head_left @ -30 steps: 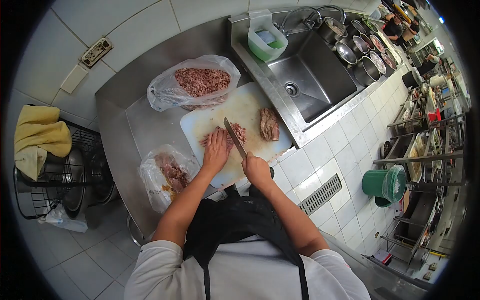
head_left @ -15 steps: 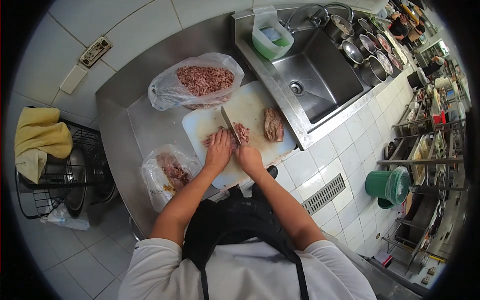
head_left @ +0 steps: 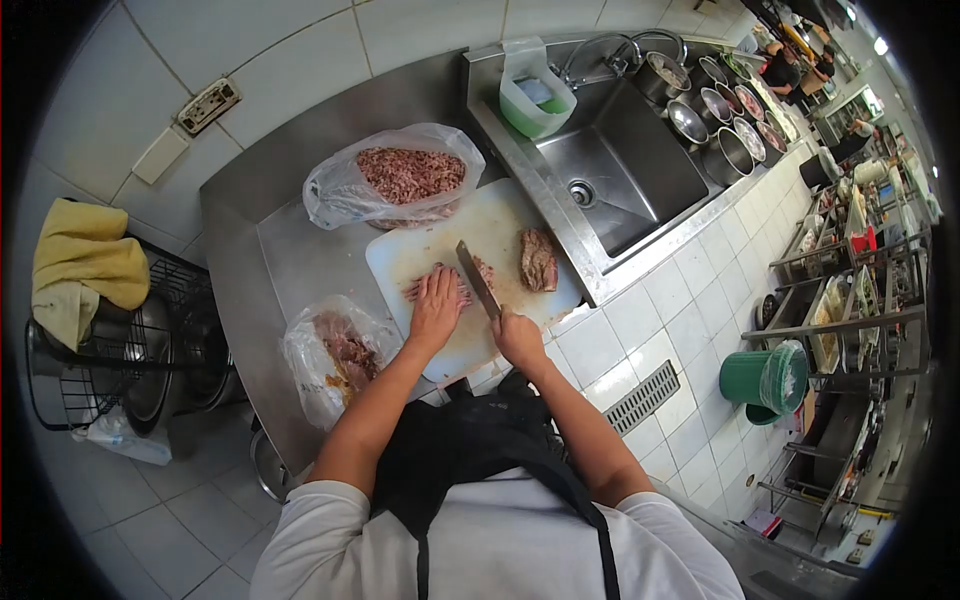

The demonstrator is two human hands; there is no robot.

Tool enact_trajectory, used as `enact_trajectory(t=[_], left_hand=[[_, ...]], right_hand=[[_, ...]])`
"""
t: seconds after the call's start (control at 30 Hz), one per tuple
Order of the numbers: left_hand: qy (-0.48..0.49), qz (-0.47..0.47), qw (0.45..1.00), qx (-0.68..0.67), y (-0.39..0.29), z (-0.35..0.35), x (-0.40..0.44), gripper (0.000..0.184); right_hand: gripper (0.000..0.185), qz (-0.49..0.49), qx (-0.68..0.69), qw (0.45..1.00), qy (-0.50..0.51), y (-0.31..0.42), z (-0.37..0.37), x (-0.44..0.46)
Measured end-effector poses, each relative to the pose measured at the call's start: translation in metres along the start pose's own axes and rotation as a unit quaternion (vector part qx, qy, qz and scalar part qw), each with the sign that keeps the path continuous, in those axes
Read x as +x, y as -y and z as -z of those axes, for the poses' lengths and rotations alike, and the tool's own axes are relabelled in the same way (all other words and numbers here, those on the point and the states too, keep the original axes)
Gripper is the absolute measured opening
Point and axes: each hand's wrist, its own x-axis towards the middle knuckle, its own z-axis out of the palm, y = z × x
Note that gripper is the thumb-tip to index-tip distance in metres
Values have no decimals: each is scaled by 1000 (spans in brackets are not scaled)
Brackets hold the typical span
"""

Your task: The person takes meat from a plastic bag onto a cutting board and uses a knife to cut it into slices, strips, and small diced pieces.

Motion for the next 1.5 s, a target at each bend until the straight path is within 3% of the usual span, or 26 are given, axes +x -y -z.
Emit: enact_trajectory(t=[0.27, 0.7, 0.97, 1.2, 1.5], left_hand=[[-30, 31, 988, -149, -2, 17, 2, 70], [-29, 28, 996, -84, -2, 8, 2, 66], [-5, 21, 999, -28, -1, 2, 5, 64], [-2, 18, 999, -31, 3, -4, 3, 63], [-27, 25, 994, -101, 1, 0, 3, 63]], right_hand=[[17, 17, 8, 999, -25, 32, 32, -14], [10, 20, -65, 998, 15, 35, 22, -30], [12, 12, -37, 999, 35, 30, 6, -12], [16, 18, 22, 1000, -13, 34, -32, 43], [22, 3, 25, 999, 33, 3, -14, -14]])
